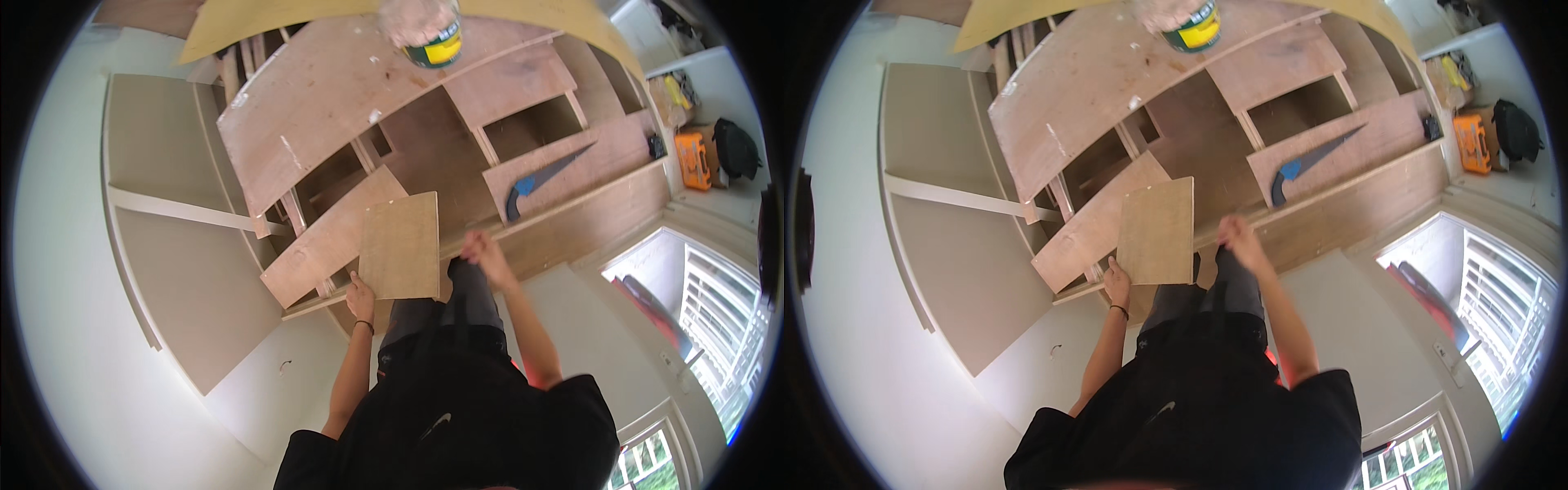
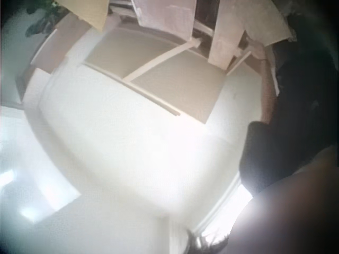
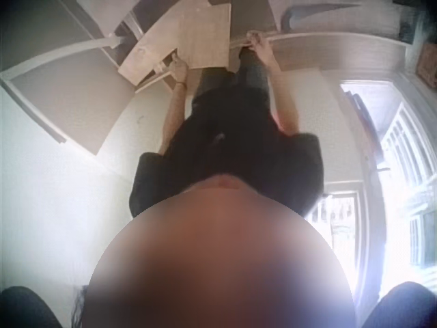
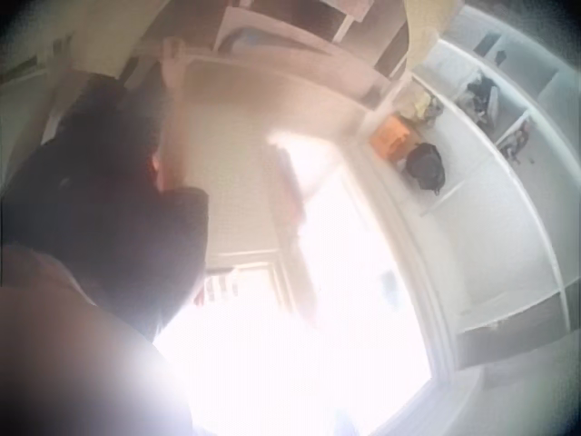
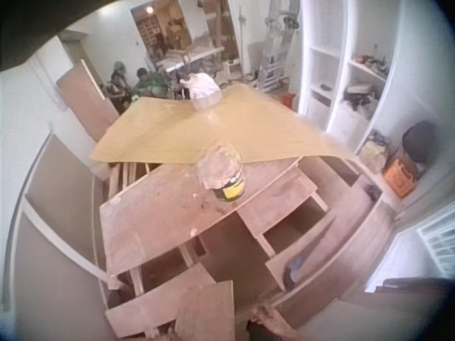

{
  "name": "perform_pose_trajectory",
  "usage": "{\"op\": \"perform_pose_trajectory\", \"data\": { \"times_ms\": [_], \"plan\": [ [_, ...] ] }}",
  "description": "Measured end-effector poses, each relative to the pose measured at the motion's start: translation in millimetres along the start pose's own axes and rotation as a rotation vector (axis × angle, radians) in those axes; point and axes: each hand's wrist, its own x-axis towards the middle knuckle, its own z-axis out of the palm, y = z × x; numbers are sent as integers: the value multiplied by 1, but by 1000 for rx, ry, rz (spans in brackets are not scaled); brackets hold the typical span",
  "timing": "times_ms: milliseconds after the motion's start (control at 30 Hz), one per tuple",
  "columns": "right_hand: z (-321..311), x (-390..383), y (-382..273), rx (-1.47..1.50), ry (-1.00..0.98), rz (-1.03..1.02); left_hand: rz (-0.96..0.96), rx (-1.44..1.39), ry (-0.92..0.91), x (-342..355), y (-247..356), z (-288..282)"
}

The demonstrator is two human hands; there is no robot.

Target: The person uses a hand saw to cut a piece of plywood resting on a wooden frame. After completing the cut, the person removes the cut piece and uses a tape measure to measure the remaining section of the plywood.

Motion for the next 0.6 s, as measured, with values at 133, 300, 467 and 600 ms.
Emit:
{"op": "perform_pose_trajectory", "data": {
  "times_ms": [133, 300, 467, 600],
  "plan": [
    [74, -83, -32, -548, 56, -371, 57, -30, 104, 6, 17, -15],
    [119, -100, -42, -595, 71, -626, 200, -145, 116, 11, -7, -28],
    [155, -102, -35, -577, 219, -819, 28, -501, -384, 34, -43, -47],
    [196, -101, -27, -289, 375, -724, -206, -600, -632, 48, -64, -52]
  ]
}}
